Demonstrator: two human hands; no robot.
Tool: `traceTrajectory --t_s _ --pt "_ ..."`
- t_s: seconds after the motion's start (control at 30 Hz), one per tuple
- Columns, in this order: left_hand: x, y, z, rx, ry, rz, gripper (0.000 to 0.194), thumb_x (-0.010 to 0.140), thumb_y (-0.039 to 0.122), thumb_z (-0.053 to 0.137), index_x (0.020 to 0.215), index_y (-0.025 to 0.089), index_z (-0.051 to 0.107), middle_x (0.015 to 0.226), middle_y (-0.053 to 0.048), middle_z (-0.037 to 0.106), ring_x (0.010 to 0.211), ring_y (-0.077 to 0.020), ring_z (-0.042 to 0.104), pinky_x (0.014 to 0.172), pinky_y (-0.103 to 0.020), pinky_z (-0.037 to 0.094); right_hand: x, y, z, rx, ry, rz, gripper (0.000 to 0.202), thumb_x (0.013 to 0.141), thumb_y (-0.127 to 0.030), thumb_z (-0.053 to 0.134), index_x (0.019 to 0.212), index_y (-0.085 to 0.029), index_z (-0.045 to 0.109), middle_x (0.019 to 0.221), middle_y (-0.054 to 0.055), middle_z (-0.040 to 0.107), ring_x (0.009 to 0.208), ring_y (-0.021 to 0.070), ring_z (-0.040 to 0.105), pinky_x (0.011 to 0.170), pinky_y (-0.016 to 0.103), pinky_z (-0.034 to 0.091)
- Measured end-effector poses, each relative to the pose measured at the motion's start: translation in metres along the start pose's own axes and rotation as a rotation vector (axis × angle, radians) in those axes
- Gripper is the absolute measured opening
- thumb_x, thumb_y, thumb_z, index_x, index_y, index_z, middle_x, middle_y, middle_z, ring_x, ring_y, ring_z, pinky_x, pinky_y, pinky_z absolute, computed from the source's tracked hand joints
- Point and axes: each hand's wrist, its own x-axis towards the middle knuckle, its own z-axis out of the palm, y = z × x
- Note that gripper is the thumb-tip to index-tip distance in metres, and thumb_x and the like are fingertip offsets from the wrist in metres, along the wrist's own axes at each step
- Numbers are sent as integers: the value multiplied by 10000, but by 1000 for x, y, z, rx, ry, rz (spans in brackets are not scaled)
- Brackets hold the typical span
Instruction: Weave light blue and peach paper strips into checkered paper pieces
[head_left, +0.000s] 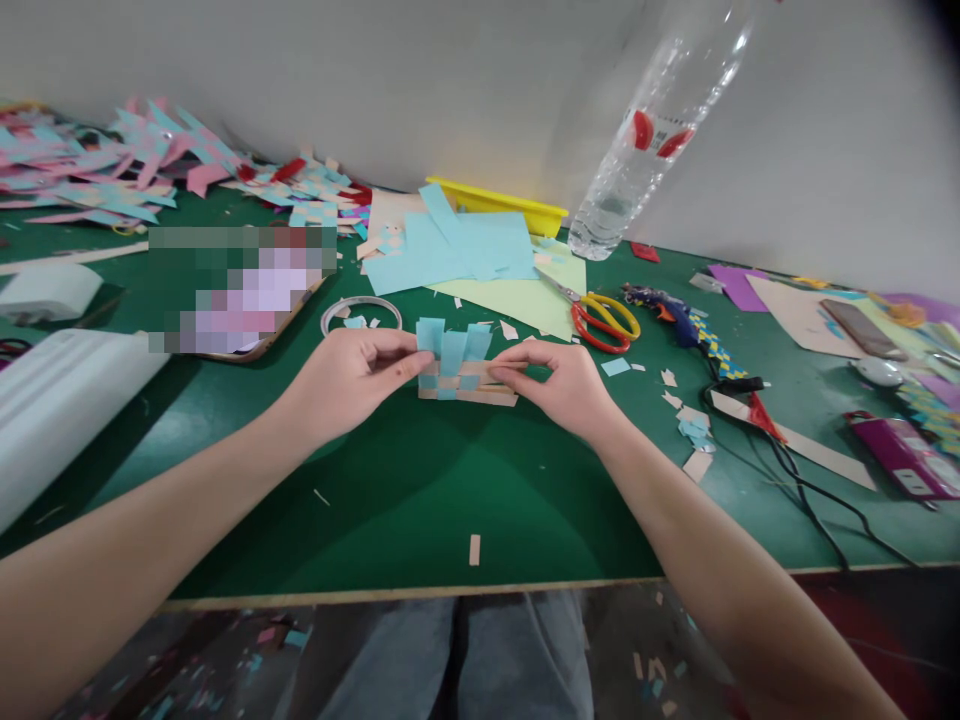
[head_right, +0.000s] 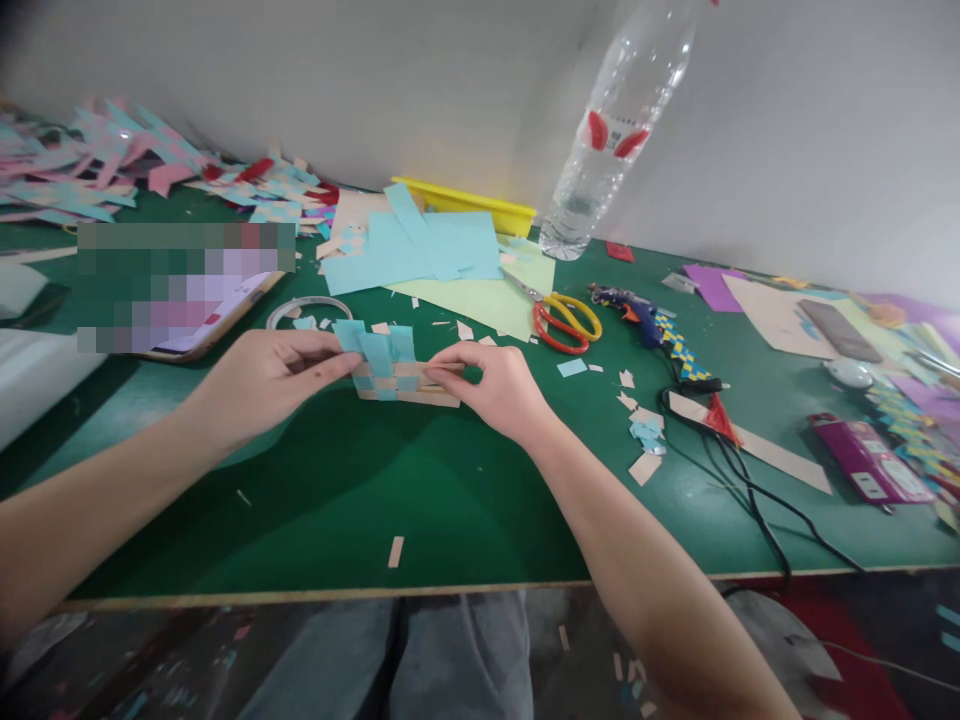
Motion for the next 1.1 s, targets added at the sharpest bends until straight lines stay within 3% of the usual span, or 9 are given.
traceTrajectory --t_s 0.43,0.57,0.73,0.93,1.1 --pt "1 0 0 -45 -10 -31 268 823 421 618 703 188 674 587 8 590 568 -140 558 568 -242 457 0 -2 -1 -26 -23 15 149 894 -336 651 903 -222 747 921 19 754 849 172 705 800 322 555" --pt "0 1 1 -59 -33 -33 264 823 430 640 745 187 706 706 -19 692 677 -185 649 636 -282 523 0 -2 -1 -10 -48 16 139 890 -328 652 888 -225 744 920 8 754 851 158 700 820 305 554" --pt "-1 1 5 -284 -103 -64 248 771 380 736 949 207 747 898 -23 763 828 -206 718 769 -300 586 -1 -4 0 -12 -78 -5 141 893 -317 638 884 -221 741 884 3 750 811 147 678 760 278 537" --pt "3 -1 13 -384 -59 -37 303 730 394 792 977 222 752 894 -12 770 728 -169 708 647 -246 581 -3 -10 4 -49 -90 -48 135 857 -330 688 914 -222 746 884 -5 754 788 141 669 735 261 511" --pt "3 -1 16 -282 -101 -35 255 736 438 773 797 190 773 696 -17 731 613 -153 646 562 -241 521 -5 -14 10 17 -86 -37 135 889 -314 652 890 -222 751 865 -4 758 751 133 686 711 242 539"
